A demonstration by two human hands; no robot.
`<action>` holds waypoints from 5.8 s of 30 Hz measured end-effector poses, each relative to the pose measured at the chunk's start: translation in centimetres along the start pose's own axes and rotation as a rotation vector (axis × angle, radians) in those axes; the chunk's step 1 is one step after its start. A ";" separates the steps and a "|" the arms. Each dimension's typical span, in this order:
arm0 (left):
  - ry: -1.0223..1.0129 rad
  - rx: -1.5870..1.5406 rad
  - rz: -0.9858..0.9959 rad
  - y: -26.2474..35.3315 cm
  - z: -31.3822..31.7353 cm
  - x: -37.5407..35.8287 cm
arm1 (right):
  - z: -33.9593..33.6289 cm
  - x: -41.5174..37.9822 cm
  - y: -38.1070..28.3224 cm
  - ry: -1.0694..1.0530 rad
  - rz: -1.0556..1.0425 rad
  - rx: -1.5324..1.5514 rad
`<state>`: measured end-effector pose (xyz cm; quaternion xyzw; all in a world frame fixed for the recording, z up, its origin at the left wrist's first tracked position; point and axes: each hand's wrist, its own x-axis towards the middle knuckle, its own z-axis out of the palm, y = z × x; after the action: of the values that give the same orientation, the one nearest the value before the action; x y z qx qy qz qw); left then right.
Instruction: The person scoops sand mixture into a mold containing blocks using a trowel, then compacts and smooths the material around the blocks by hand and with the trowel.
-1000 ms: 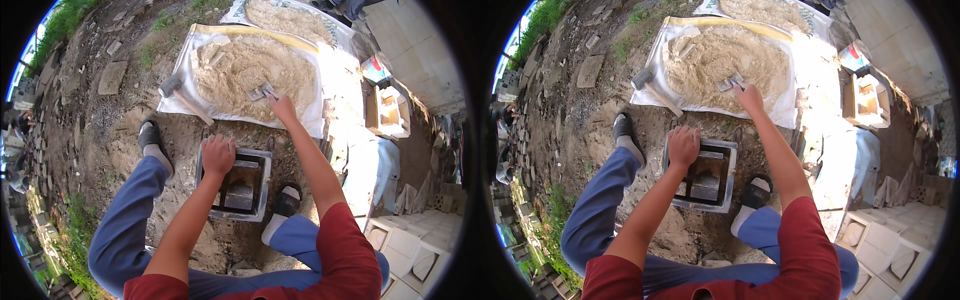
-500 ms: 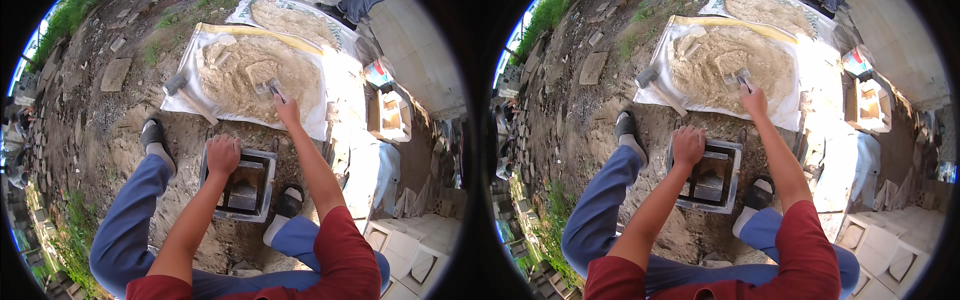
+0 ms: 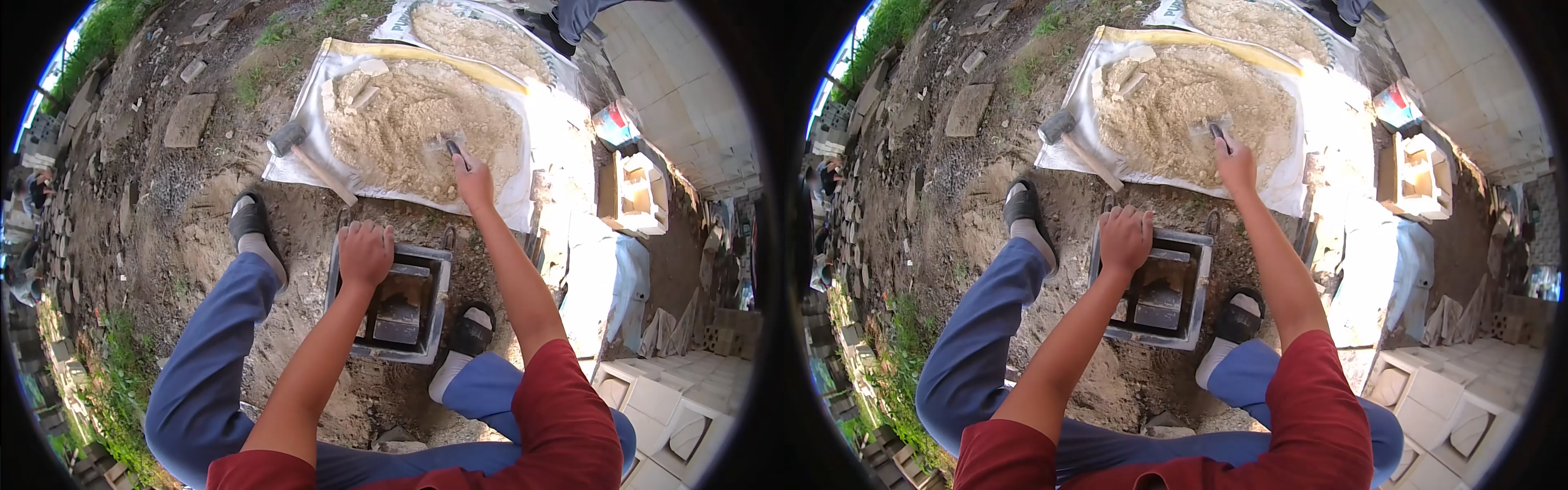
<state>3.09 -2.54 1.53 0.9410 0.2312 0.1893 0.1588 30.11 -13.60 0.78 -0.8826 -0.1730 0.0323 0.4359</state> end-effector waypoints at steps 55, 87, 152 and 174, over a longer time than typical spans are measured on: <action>0.086 -1.107 -0.107 -3.9 -2.8 -3.9 | -21.0 -10.6 -12.8 -0.537 0.072 -0.002; 0.330 -1.291 -0.565 -2.6 -3.8 -21.6 | -17.3 -15.5 -15.6 -1.278 -0.587 -0.516; 0.118 -0.762 -0.136 -3.2 -5.9 -17.6 | -11.9 -21.5 -24.9 -1.175 -0.526 -0.860; -0.026 0.082 -0.044 0.0 -6.1 -19.5 | -18.7 -17.1 -23.3 -0.971 -0.442 -0.845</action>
<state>-15.54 -10.88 1.41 0.9438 0.2572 0.1639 0.1274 11.50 -20.45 28.99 -0.8066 -0.5230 0.2645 -0.0769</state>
